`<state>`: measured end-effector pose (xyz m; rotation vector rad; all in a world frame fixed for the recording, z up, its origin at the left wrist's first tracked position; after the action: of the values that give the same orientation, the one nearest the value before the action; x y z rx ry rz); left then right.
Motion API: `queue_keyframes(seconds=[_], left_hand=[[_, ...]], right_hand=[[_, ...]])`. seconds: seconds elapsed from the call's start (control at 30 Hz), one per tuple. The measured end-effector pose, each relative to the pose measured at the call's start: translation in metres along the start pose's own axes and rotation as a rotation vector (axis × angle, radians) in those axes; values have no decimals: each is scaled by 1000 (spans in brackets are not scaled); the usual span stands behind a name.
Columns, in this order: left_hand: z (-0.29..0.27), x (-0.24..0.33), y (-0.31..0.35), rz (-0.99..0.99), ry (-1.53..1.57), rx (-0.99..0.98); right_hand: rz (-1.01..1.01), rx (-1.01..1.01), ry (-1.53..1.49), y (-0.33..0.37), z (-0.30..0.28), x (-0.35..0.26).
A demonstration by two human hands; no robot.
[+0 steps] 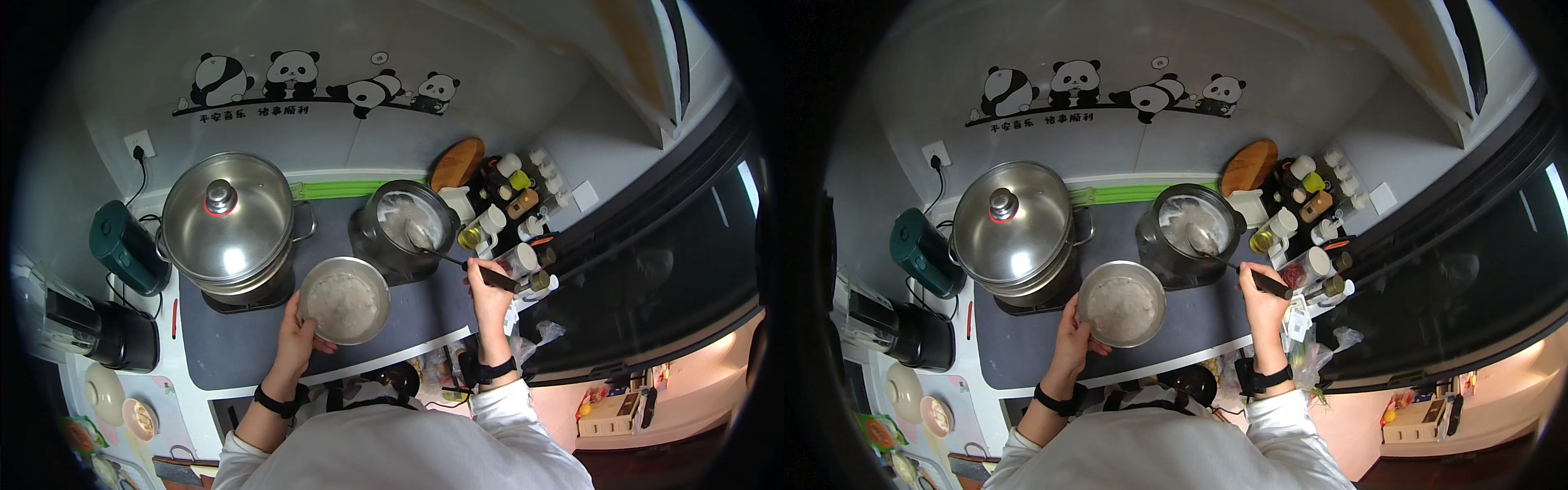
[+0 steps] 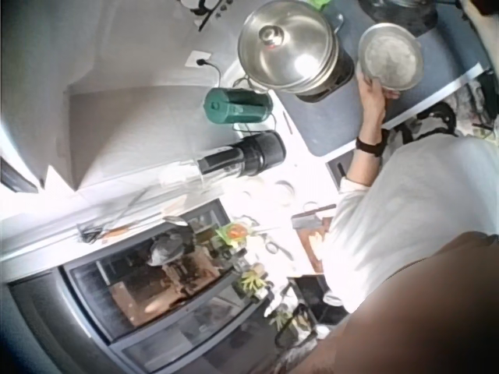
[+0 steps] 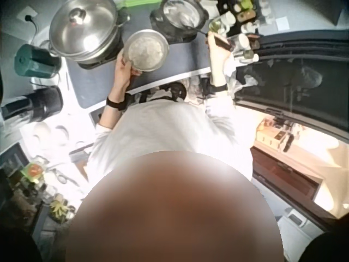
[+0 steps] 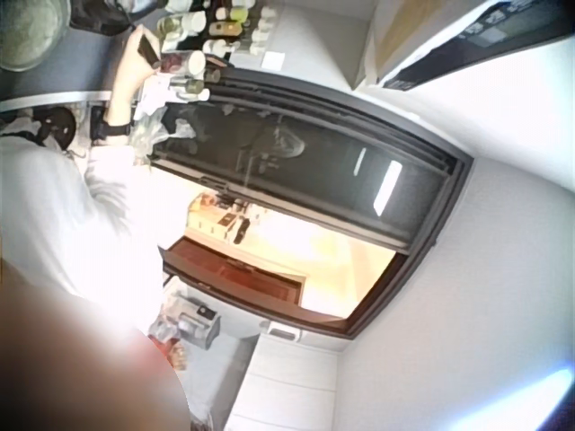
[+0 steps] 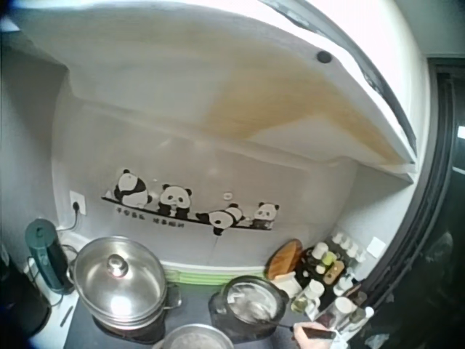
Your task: The person uses a ladle to transfer dumplings from a pot of boiling water into a metal bowl. The person then carries the bowl to the sink, rinses the dumplings under running water, and returns the bowl to the counter.
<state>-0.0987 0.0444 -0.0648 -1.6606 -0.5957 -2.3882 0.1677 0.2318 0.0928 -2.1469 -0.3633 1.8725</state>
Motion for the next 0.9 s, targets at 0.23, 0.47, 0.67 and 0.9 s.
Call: queue_keyframes(seconds=[0.23,0.47,0.67,0.9], left_hand=[[-5,-6,-3,-10,-3,-20],[-7,-8,-2,29,22,-41],[-8,-4,0,16,23,-34],[-11,-5,1,2,5,-30]], right_hand=[[12,8,60,-7,3,-9],[-99,85,166,-22,13,-14],[-171,117,271,-33,21,-12],[-211,125,313,-28,29,-18]])
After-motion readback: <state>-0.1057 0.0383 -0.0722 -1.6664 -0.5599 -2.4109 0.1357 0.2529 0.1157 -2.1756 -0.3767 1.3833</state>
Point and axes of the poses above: each hand's wrist, its own y-axis away from the middle knuckle, its own z-axis out of the palm, x = y × z, the point moved 7 cm from there along -y, towards the middle knuckle, and after that the axes turned 13 degrees about -y, right-handed, at the moved point
